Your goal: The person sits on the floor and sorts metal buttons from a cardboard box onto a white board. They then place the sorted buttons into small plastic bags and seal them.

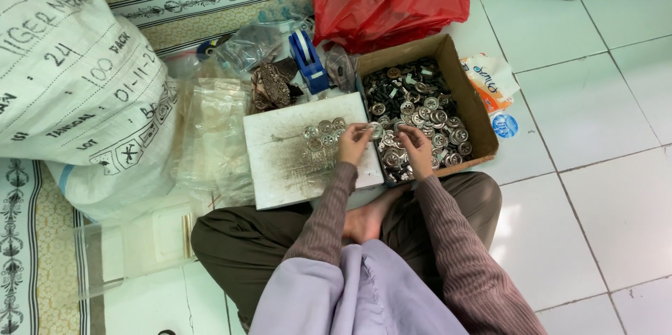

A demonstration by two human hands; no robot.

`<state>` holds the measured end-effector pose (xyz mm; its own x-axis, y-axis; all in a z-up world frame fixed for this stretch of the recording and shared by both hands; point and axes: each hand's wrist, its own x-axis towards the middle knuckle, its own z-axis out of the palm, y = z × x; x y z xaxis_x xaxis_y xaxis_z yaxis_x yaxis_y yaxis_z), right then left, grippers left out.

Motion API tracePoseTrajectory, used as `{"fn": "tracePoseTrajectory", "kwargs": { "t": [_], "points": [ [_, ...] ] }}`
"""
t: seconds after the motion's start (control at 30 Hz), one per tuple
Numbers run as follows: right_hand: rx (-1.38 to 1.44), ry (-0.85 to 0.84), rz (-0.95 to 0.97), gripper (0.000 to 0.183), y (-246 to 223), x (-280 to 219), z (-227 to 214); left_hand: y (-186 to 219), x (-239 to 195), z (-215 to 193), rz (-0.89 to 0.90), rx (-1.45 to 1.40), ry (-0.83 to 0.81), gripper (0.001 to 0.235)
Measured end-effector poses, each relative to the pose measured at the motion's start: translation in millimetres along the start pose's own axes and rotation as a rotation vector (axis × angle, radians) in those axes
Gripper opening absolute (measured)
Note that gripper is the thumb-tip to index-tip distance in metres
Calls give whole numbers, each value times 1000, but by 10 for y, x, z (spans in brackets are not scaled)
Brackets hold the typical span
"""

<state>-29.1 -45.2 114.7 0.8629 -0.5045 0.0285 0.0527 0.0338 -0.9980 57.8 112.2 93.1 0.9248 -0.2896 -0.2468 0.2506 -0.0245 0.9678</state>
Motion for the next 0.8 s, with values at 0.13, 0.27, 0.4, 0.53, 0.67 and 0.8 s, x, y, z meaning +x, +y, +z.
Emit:
{"fn": "tracePoseTrajectory", "kwargs": {
  "t": [0.13,0.27,0.4,0.53,0.67,0.8],
  "points": [
    [-204,-54,-104,20,79,-5,271,-107,11,-713,58,178,127,28],
    [-511,-205,-213,23,125,-111,631,-168,-143,-1056,50,380,180,23],
    [-835,-419,-290,43,-63,-299,986,-223,-225,-1068,60,499,171,25],
    [-1103,-472,-384,52,373,-375,1034,-454,-187,-1071,198,625,230,24],
    [-1219,-460,-443,58,450,-387,1027,-450,-245,-1035,390,778,319,25],
    [-1213,-443,-443,59,479,-397,1011,-212,-379,-1028,502,904,305,28]
  ]
}}
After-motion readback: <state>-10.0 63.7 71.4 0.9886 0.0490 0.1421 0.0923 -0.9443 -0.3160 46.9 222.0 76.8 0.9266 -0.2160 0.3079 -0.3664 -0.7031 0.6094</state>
